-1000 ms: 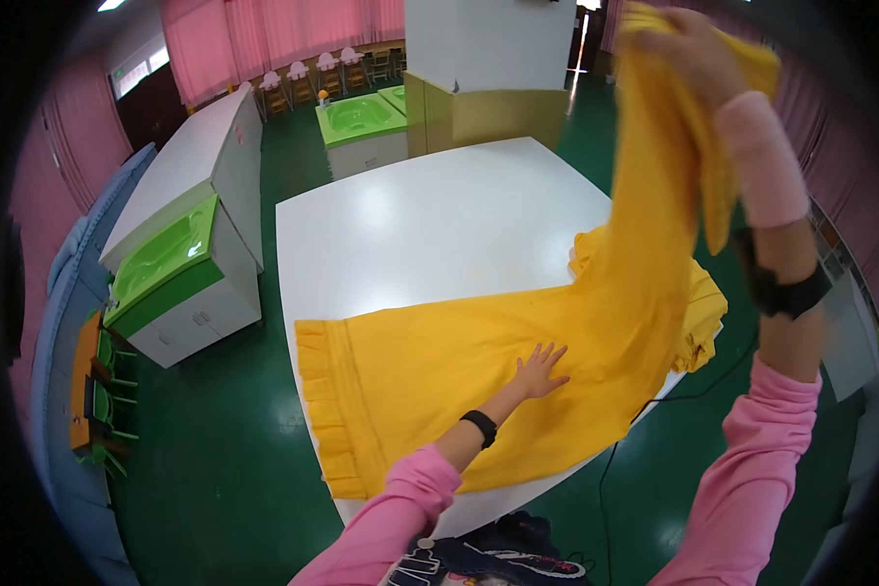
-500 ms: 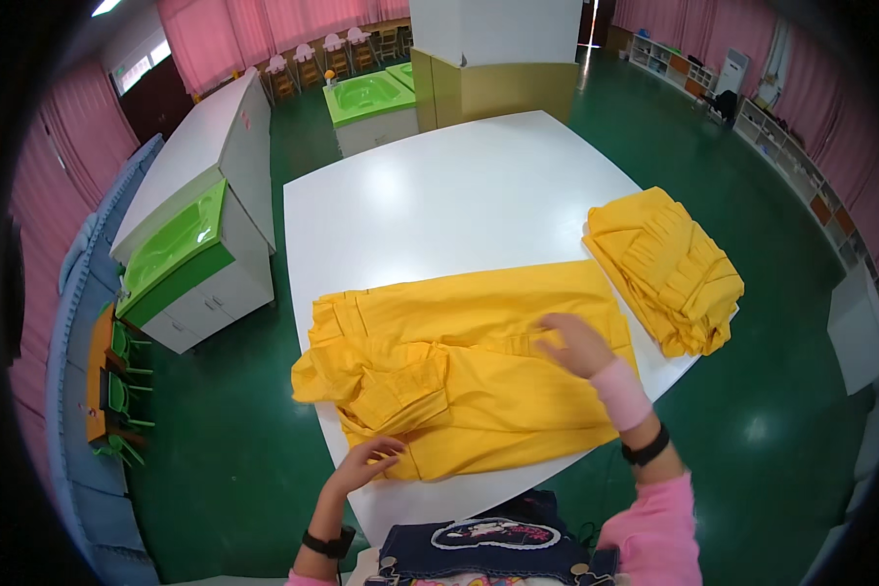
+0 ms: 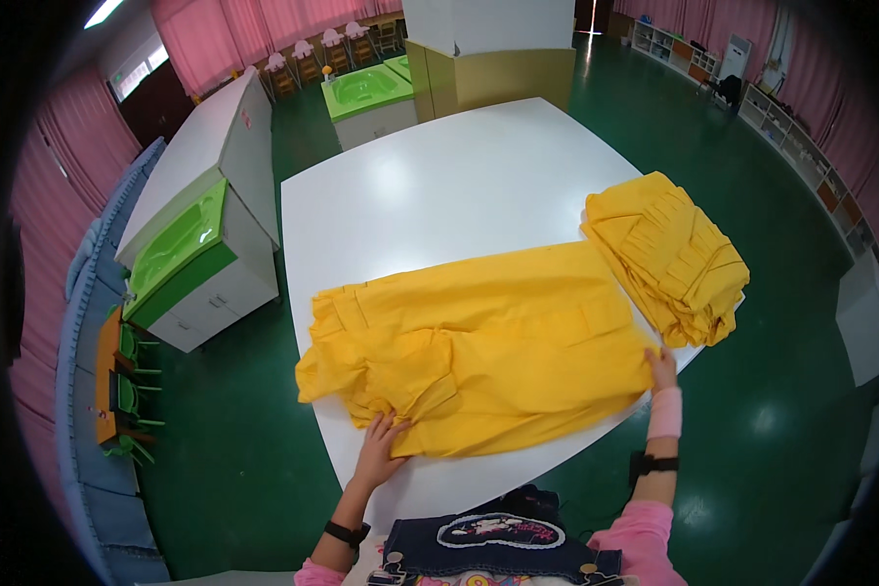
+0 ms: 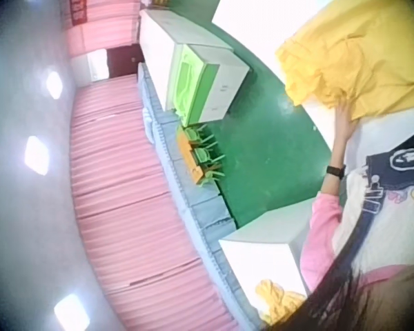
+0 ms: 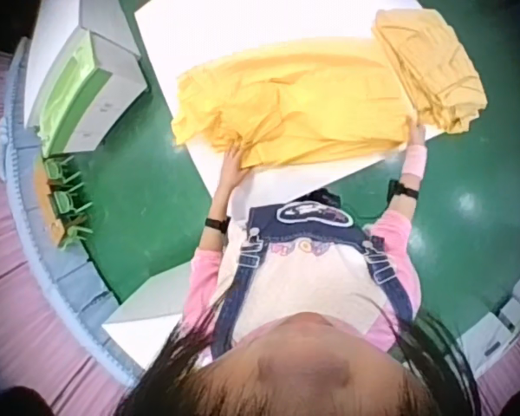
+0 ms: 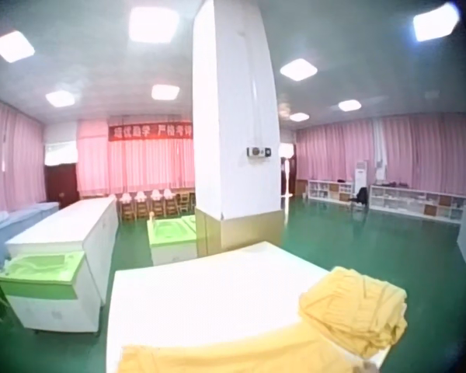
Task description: Folding yellow linens on a table and organizing them into a storage cabinet.
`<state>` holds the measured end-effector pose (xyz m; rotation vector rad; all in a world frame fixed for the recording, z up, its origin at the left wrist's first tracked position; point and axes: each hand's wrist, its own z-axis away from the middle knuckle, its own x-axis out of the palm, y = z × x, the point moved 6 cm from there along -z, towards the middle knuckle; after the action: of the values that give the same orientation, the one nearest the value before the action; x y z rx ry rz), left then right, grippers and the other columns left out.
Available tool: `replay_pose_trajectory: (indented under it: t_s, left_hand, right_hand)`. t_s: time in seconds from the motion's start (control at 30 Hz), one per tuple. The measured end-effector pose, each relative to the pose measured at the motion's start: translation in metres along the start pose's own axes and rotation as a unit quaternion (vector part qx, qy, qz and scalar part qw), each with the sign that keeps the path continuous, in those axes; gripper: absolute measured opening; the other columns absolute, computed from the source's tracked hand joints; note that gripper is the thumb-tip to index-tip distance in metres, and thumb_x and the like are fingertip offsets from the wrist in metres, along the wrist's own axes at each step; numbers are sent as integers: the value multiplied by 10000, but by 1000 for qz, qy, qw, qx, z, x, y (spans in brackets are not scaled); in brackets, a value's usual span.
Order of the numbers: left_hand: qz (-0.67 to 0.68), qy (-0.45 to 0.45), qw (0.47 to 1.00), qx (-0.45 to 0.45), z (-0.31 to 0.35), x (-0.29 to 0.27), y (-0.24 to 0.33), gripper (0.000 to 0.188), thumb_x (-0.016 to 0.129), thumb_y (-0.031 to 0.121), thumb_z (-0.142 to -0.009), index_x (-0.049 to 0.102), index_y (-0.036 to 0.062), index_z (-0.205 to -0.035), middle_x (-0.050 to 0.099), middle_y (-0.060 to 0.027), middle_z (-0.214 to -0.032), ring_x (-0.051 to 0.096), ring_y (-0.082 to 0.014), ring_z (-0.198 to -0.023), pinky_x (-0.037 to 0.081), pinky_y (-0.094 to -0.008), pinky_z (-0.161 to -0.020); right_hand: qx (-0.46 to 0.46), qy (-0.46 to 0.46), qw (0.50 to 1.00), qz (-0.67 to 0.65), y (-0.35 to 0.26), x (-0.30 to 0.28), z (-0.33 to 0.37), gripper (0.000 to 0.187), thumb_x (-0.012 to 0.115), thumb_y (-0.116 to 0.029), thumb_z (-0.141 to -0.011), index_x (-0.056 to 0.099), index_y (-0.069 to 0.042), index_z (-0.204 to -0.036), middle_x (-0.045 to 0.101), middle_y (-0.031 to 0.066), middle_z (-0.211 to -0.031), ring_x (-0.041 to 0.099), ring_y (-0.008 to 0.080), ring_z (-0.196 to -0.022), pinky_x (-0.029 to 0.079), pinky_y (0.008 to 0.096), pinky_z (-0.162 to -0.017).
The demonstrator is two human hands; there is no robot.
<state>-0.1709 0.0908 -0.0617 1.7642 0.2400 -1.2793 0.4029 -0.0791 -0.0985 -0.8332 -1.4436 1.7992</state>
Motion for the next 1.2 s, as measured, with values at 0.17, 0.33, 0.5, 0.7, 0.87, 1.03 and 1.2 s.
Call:
replay_pose_trajectory:
  t_s: [0.17,0.33,0.5,0.7,0.87,1.03,1.2]
  left_hand:
    - [159,-91,977,107,-25,26,45,538,693,222,-707,484,117,-1191,383,-131,-1327,297,-353,-1249,276,-409,-1024]
    - [235,-91,961,116,-20,20,61,340,613,156,-777,548,90,-1104,411,-108,-1310,315,-327,-1252,260,-407,-1030]
    - [281,-115,953,20,-7,14,54,337,612,143,-780,549,71,-1103,475,-108,-1246,386,-286,-1204,307,-369,-995]
    - [384,-203,887,-157,34,-9,21,348,621,221,-823,543,30,-1102,594,-76,-1062,557,-158,-958,426,-293,-838]
    - [403,-243,839,-273,64,-21,-62,302,577,248,-854,529,30,-1058,584,-77,-979,578,-175,-910,470,-288,-789]
    - [455,54,816,-351,27,-31,-91,335,543,307,-867,443,54,-1061,516,-91,-935,577,-201,-839,494,-317,-718]
    - [537,102,720,-426,-35,18,-77,421,542,296,-867,380,65,-1180,468,-108,-1084,564,-220,-893,506,-334,-705]
  right_hand:
    - [-143,64,987,-43,-207,73,-10,419,555,-109,-837,419,27,-1209,532,106,-1130,519,194,-1020,442,288,-847]
    - [-236,-278,930,-44,-327,256,88,392,591,-208,-848,470,-24,-1172,566,55,-974,565,128,-866,474,237,-734]
    - [-373,-640,663,103,-253,377,241,483,538,-323,-860,445,-14,-1220,488,170,-1200,465,269,-1122,356,339,-952]
    - [-232,-663,658,271,-146,334,220,467,520,-397,-855,490,-41,-1155,507,163,-1171,494,286,-1062,394,352,-899]
    - [-244,-165,925,241,-58,214,83,379,538,-368,-853,497,-28,-1014,542,128,-917,532,212,-848,454,310,-730]
    - [161,-183,963,112,10,208,67,518,506,-500,-834,502,0,-972,551,97,-825,541,184,-711,464,300,-641]
    - [-24,-273,945,179,23,263,72,562,583,-436,-805,519,29,-1114,597,147,-1017,578,216,-892,463,328,-786]
